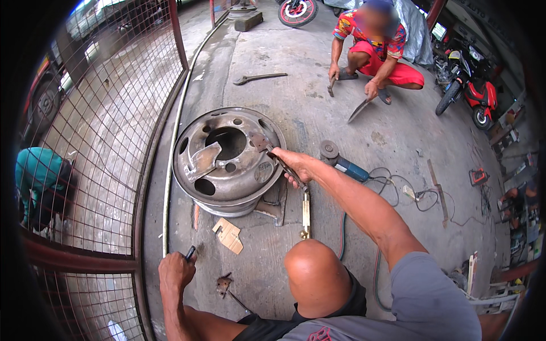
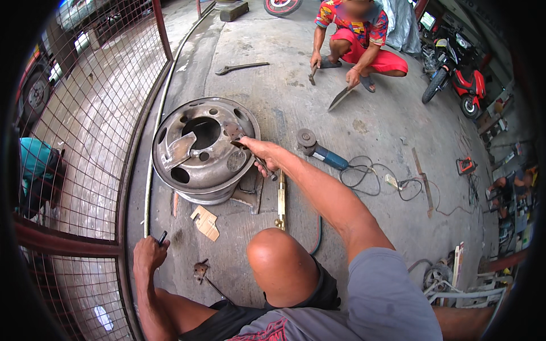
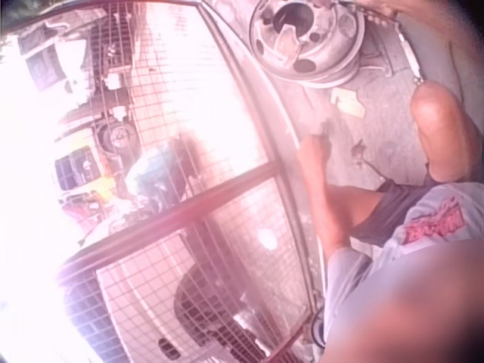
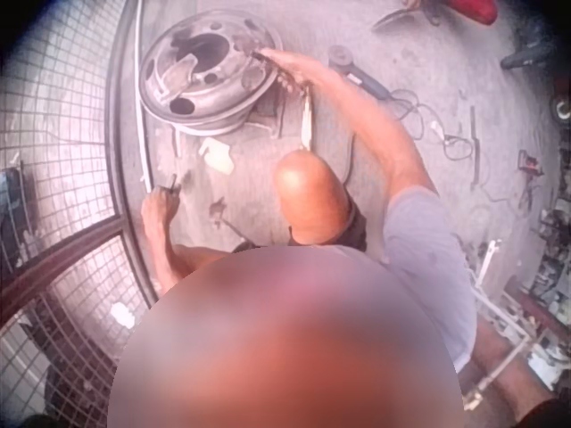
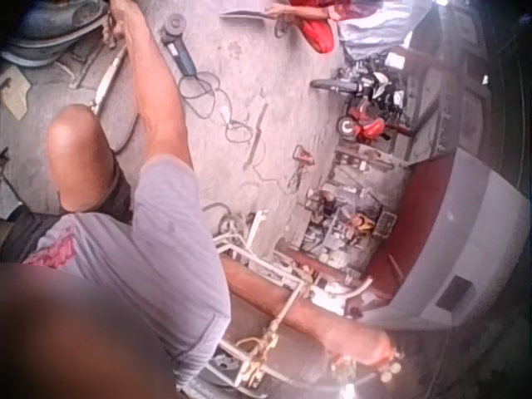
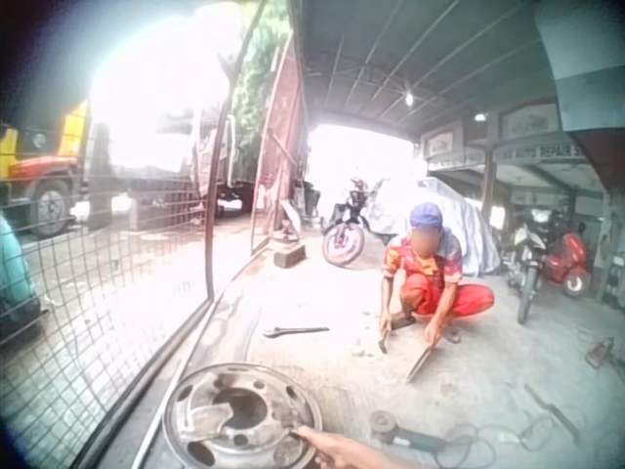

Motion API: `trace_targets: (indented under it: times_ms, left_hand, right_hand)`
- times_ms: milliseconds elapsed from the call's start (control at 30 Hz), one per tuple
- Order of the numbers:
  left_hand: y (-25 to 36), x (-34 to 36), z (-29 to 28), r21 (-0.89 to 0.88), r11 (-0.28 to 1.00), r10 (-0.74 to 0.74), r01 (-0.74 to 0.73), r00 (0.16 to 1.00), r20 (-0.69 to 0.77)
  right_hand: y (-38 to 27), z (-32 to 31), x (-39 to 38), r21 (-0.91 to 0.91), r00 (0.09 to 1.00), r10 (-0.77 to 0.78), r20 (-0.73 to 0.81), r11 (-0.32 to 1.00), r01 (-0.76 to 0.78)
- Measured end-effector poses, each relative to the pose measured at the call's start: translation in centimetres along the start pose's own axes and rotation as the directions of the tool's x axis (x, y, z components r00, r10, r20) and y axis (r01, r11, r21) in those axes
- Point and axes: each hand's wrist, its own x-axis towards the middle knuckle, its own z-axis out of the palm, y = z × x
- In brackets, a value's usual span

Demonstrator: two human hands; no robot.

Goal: The person sits on the floor and uses a hammer and chisel to chip away at a metal wheel rim. They then use a blowtorch to heat a specific section of the rim, followed by more hammering. Another person works nearby on a license plate.

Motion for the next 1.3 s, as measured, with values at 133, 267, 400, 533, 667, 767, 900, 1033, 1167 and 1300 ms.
trace_targets:
  times_ms: [133, 267, 400, 533, 667, 767, 900, 1033, 1167, 1300]
  left_hand:
    - [0.6, 0.2, -0.2, -0.018, 1.0, -0.019, 0.02, 0.999, 0.048]
    - [1.2, 0.6, -0.3, -0.038, 0.999, -0.026, 0.029, 0.998, 0.06]
    - [0.3, 0.6, 0.1, -0.013, 0.999, -0.028, 0.029, 0.999, 0.045]
    - [0.2, 0.9, 0.7, 0.005, 1.0, -0.016, 0.016, 0.997, 0.07]
    - [0.0, 0.6, 1.0, 0.012, 1.0, -0.029, 0.029, 0.997, 0.064]
    - [0.1, 0.2, 0.9, 0.013, 0.999, -0.043, 0.042, 0.997, 0.063]
    - [-0.4, -0.4, 0.7, 0.019, 0.998, -0.067, 0.066, 0.995, 0.071]
    - [0.2, -0.8, 0.3, 0.023, 0.997, -0.077, 0.075, 0.992, 0.103]
    - [0.3, -1.1, 0.0, 0.037, 0.994, -0.11, 0.106, 0.985, 0.132]
    - [0.3, -1.1, 0.5, 0.038, 0.993, -0.112, 0.108, 0.986, 0.123]
  right_hand:
    - [-3.3, -2.2, 0.4, 0.008, 0.978, 0.138, 0.156, 0.99, -0.141]
    - [-4.3, -4.0, 1.1, 0.002, 0.96, 0.217, 0.174, 0.975, -0.221]
    - [-3.8, -3.5, 1.4, -0.064, 0.974, 0.17, 0.151, 0.985, -0.162]
    - [-2.7, -3.5, 1.8, 0.013, 0.984, 0.14, 0.11, 0.99, -0.142]
    - [-1.2, -3.5, 2.5, 0.145, 0.996, 0.043, 0.074, 0.988, -0.054]
    - [0.2, -4.4, 2.8, 0.214, 0.993, -0.01, 0.12, 0.977, -0.015]
    - [2.2, -4.9, 2.7, 0.272, 0.969, -0.088, 0.231, 0.962, 0.023]
    - [3.7, -5.2, 2.9, 0.33, 0.963, -0.115, 0.246, 0.944, 0.028]
    - [3.8, -5.4, 3.2, 0.338, 0.95, -0.144, 0.279, 0.94, 0.043]
    - [4.2, -6.3, 3.5, 0.319, 0.958, -0.131, 0.256, 0.947, 0.044]
